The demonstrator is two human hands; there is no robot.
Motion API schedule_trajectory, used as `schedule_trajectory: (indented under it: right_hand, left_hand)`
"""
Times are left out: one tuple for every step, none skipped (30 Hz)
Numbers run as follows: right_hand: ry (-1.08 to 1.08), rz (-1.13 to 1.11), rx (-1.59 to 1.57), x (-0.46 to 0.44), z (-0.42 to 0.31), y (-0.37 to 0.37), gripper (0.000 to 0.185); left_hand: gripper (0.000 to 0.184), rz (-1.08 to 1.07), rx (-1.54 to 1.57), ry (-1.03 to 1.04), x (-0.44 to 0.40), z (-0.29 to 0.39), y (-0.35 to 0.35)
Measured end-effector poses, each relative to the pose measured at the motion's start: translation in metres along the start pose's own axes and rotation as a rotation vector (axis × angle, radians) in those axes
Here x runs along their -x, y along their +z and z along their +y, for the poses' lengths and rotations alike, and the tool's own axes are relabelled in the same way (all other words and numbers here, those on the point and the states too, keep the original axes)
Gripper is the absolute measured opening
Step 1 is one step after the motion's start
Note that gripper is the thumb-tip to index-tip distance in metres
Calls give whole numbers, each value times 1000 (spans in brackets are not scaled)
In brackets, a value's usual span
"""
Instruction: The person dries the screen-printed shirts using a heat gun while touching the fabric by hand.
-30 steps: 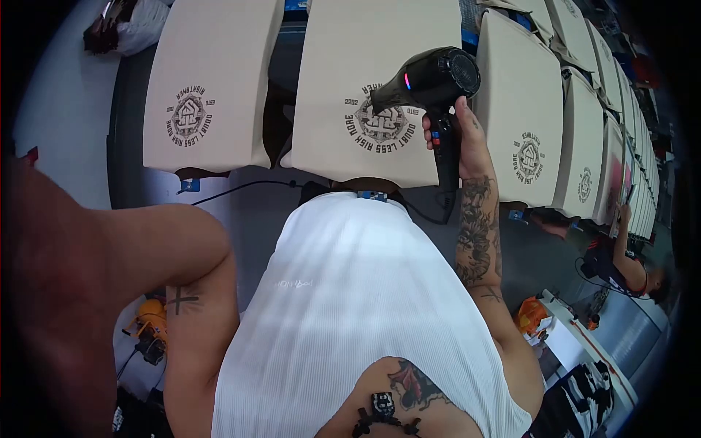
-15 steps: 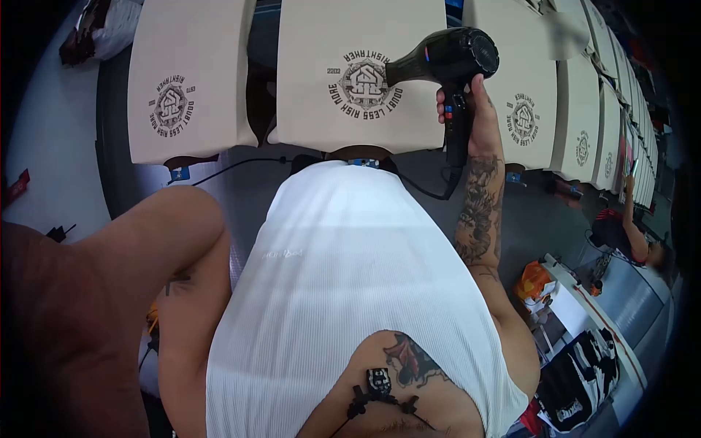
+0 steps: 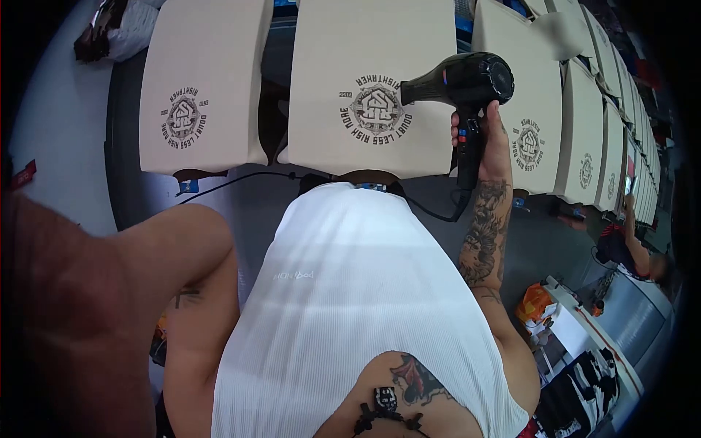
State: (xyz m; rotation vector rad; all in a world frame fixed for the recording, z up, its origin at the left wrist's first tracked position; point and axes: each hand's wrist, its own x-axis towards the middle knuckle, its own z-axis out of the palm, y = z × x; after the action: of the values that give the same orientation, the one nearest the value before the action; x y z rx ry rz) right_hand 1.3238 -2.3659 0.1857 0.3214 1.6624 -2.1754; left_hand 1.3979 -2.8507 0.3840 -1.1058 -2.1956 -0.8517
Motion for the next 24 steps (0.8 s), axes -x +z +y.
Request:
schedule_trajectory:
  right_hand:
    - [2,15,2,-2,1,-2,63]
    - [4,6,-2,-4,0,-3,63]
    - [-21,23,36,-4,-1,-4,62]
    - [-48,42,74,-5,-3,-4,61]
    - [-54,73,93,-6,-5,-1,57]
    - [-54,71,91,-8,-4,-1,57]
    - [-51,70,97,-11,-3,-1,56]
    - [-50,69,105,-15,-4,-1,55]
    - [-50,67,105,-17,-4,2,55]
    - [-43,46,100,-20,-4,9,55]
    - [-37,23,94,-24,-4,16,55]
    - [-40,19,97,-28,-3,23,55]
    - [-43,-29,93,-33,-1,30,56]
    - [-43,-76,91,-35,2,38,56]
    - [-25,-101,91,-39,5,46,55]
    - [15,-127,106,-41,6,53,55]
    - [28,-154,101,-38,7,62,55]
    - [40,-181,98,-35,8,70,55]
    - [61,-195,121,-29,8,76,56]
    - [62,-201,130,-23,9,76,56]
    - [92,-218,121,-15,13,74,56]
    - [124,-234,111,-7,16,71,57]
    - [145,-231,107,1,18,65,57]
    - [147,-226,109,10,20,58,57]
  left_hand:
    - [76,-2,74,-7,-18,0,6]
    - [76,-4,148,-14,-30,-4,31]
    - [77,-7,224,-19,-39,-19,40]
    - [78,-10,300,-23,-43,-16,41]
    - [59,470,593,-233,-44,-12,94]
    - [51,508,584,-347,-30,-34,117]
    - [36,484,315,-611,-14,-41,142]
    - [23,429,291,-837,4,-48,169]
    - [21,316,245,-962,33,-62,198]
    - [22,252,206,-1041,54,-61,228]
    - [20,195,149,-1026,77,-58,257]
    - [19,151,88,-1002,91,-50,281]
    - [19,-14,-28,-950,102,-44,297]
    - [19,-9,-28,-955,112,-40,312]
    - [25,-105,-117,-845,122,-37,326]
    - [32,-198,-207,-735,130,-34,336]
    - [32,-189,-210,-742,137,-31,344]
    - [40,-249,-282,-761,143,-29,352]
    - [48,-309,-352,-779,149,-28,358]
    - [48,-301,-353,-786,156,-29,364]
    - [53,-330,-358,-804,162,-31,370]
    - [58,-361,-361,-822,164,-32,373]
    - [58,-360,-357,-825,166,-33,376]
    - [59,-367,-349,-822,164,-33,380]
